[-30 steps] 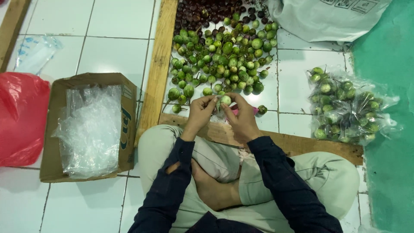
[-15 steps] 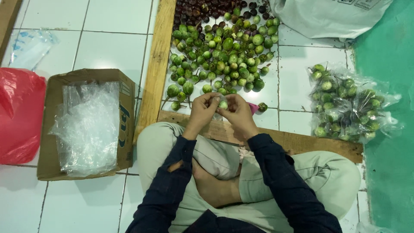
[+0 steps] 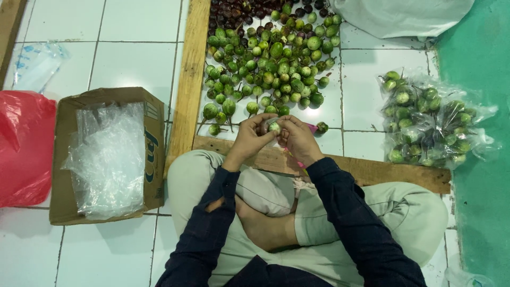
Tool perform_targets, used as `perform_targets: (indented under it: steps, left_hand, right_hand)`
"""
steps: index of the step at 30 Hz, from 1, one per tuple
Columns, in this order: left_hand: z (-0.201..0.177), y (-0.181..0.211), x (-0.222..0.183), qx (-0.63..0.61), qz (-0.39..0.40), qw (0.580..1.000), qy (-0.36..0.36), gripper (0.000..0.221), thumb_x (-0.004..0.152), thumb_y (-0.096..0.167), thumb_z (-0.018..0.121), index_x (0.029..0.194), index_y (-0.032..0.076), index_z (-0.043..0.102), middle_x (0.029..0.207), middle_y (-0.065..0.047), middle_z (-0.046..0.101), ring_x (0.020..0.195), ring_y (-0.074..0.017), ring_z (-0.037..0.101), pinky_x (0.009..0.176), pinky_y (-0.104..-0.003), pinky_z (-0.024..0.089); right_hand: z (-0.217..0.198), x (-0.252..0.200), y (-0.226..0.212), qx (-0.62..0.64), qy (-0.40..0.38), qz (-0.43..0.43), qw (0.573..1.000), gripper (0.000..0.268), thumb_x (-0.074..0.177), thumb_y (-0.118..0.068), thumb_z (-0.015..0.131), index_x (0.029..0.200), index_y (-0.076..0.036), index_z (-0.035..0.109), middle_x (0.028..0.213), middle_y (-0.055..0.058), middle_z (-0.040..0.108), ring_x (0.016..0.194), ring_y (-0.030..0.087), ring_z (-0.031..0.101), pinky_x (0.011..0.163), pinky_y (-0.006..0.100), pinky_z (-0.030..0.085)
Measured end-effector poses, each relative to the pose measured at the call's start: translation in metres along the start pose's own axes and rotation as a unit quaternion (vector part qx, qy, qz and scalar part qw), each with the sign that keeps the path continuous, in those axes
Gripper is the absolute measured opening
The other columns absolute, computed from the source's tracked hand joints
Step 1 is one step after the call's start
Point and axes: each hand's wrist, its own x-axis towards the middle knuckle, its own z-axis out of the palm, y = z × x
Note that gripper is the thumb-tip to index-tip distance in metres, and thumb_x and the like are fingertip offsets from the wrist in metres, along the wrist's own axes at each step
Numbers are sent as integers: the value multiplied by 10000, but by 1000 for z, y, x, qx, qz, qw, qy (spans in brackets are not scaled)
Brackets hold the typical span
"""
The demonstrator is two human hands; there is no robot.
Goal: Sorting and cleaning small green fruits using a cloth and preparing them for packaging
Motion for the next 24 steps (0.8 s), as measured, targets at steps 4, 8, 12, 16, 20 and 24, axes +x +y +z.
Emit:
perform_targets:
  steps: [4, 8, 12, 16, 20, 24]
  left_hand:
    - [-1, 1, 1, -3, -13, 1000, 4, 436, 764, -16, 792, 1194, 22, 734, 676, 26, 495, 654, -47, 539, 649, -222, 530]
    - [-6, 5, -5, 61, -6, 996, 70, 404, 792, -54, 660, 1183, 24, 731, 662, 11, 450, 622, -68, 477, 600, -259, 492]
    - [-3, 14, -16, 109, 6, 982, 153, 379, 803, -32, 633, 1165, 27, 726, 666, -22, 465, 629, -88, 467, 600, -295, 474]
    - [10, 37, -26, 123, 1, 978, 171, 328, 821, -21, 623, 1136, 8, 711, 681, -30, 479, 634, -98, 471, 584, -322, 486]
    - [24, 58, -27, 113, 13, 980, 163, 284, 851, -14, 622, 1121, -5, 709, 675, -35, 492, 623, -94, 504, 570, -321, 512]
    - [41, 76, -37, 130, 19, 985, 113, 314, 818, -32, 640, 1116, 13, 729, 725, -32, 493, 690, -116, 530, 632, -307, 517]
  right_hand:
    - [4, -7, -6, -3, 5, -41, 999, 56, 947, -115, 664, 981, -93, 624, 639, -22, 446, 501, 86, 490, 452, 207, 352]
    - [9, -21, -8, -361, 23, -300, 882, 51, 1022, -78, 594, 1001, -37, 615, 760, 144, 598, 621, 274, 647, 502, 317, 461]
    - [16, -40, -16, -444, 24, -357, 821, 41, 1020, -83, 606, 1034, -52, 628, 736, 104, 625, 631, 281, 661, 514, 316, 484]
    - [12, -42, -24, -448, 32, -383, 807, 66, 992, -57, 617, 1051, -71, 643, 748, 73, 614, 636, 241, 654, 523, 312, 493]
    - [9, -59, -41, -472, -4, -345, 811, 161, 929, -62, 640, 1085, -22, 651, 809, 136, 630, 713, 330, 689, 580, 414, 545]
    - [-14, -44, -28, -518, -29, -303, 799, 105, 905, -137, 654, 950, -48, 687, 717, 125, 656, 704, 369, 708, 559, 448, 535]
